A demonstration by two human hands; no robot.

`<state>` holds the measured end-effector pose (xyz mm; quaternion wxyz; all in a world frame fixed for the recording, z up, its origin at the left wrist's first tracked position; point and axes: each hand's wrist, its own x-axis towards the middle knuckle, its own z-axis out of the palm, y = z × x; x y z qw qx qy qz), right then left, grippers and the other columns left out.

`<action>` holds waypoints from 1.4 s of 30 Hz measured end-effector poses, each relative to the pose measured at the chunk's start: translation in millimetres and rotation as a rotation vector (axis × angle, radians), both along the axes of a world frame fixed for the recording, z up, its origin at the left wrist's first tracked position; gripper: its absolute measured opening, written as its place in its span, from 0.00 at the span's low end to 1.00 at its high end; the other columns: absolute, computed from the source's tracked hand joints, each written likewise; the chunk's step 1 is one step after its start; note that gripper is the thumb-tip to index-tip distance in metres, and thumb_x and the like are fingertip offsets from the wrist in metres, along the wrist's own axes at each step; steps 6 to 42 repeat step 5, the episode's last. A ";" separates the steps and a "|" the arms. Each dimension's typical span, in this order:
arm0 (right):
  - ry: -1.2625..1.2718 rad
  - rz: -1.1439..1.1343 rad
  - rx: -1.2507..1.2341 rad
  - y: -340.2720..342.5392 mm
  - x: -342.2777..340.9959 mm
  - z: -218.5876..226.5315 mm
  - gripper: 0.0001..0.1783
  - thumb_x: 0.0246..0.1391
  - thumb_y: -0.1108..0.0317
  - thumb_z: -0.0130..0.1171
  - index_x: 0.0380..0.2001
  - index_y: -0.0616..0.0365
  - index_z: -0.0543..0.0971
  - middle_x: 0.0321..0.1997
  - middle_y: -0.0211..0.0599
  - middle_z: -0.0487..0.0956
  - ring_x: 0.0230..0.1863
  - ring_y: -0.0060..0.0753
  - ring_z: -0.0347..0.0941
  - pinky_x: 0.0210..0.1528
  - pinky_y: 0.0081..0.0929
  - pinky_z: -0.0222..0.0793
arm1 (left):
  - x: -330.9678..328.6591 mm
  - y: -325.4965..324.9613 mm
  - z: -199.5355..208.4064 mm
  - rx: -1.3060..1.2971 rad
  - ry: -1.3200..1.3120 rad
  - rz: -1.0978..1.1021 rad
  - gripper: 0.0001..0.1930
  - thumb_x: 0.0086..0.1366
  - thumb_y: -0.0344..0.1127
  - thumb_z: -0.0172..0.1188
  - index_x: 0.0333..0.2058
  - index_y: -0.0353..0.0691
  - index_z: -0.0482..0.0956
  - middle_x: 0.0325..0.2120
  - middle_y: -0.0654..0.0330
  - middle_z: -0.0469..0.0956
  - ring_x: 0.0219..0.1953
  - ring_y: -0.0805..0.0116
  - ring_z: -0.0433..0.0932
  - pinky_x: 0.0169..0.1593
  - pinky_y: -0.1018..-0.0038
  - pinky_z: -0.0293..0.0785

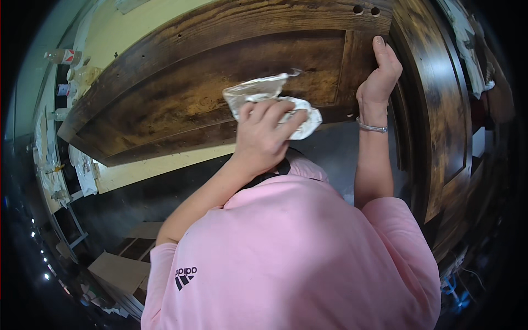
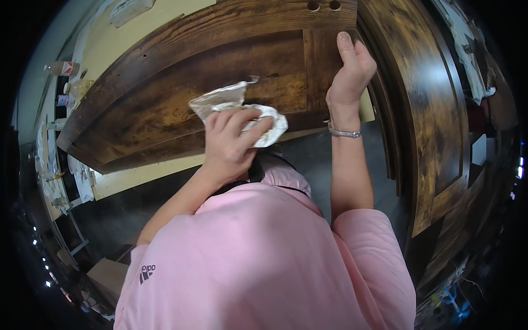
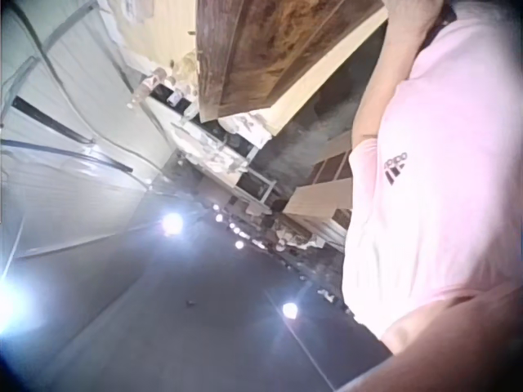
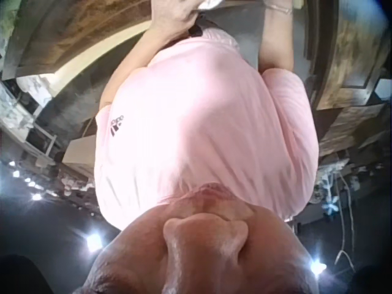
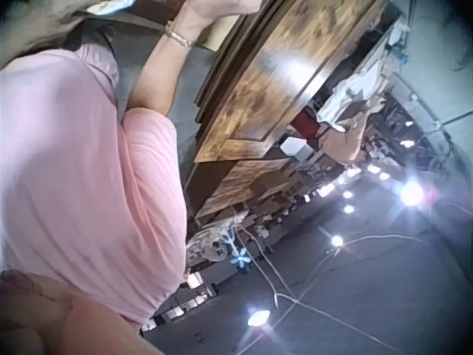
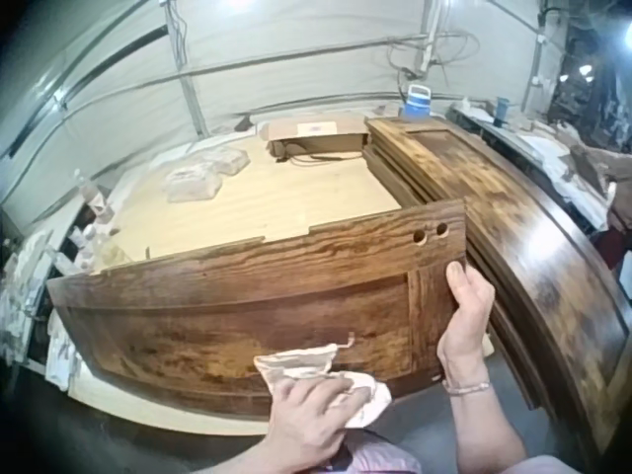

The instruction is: Polishing and cleaning a wooden furniture panel using a rag, a bottle of liquid, and a small scraper.

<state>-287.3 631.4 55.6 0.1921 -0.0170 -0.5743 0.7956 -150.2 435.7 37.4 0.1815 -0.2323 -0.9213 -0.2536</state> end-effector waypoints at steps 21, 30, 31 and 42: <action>-0.004 0.002 -0.019 1.7 -0.7 7.1 0.13 0.58 0.67 0.58 0.37 0.68 0.80 0.35 0.30 0.79 0.36 0.16 0.69 0.43 0.16 0.62 | -28.6 37.2 14.0 -0.188 0.013 -0.078 0.20 0.46 0.31 0.63 0.42 0.47 0.79 0.37 0.65 0.73 0.40 0.66 0.71 0.43 0.65 0.61; -0.004 0.002 -0.019 1.7 -0.7 7.1 0.13 0.58 0.67 0.58 0.37 0.68 0.80 0.35 0.30 0.79 0.36 0.16 0.69 0.43 0.16 0.62 | -28.6 37.2 14.0 -0.188 0.013 -0.078 0.20 0.46 0.31 0.63 0.42 0.47 0.79 0.37 0.65 0.73 0.40 0.66 0.71 0.43 0.65 0.61; -0.004 0.002 -0.019 1.7 -0.7 7.1 0.13 0.58 0.67 0.58 0.37 0.68 0.80 0.35 0.30 0.79 0.36 0.16 0.69 0.43 0.16 0.62 | -28.6 37.2 14.0 -0.188 0.013 -0.078 0.20 0.46 0.31 0.63 0.42 0.47 0.79 0.37 0.65 0.73 0.40 0.66 0.71 0.43 0.65 0.61; -0.004 0.002 -0.019 1.7 -0.7 7.1 0.13 0.58 0.67 0.58 0.37 0.68 0.80 0.35 0.30 0.79 0.36 0.16 0.69 0.43 0.16 0.62 | -28.6 37.2 14.0 -0.188 0.013 -0.078 0.20 0.46 0.31 0.63 0.42 0.47 0.79 0.37 0.65 0.73 0.40 0.66 0.71 0.43 0.65 0.61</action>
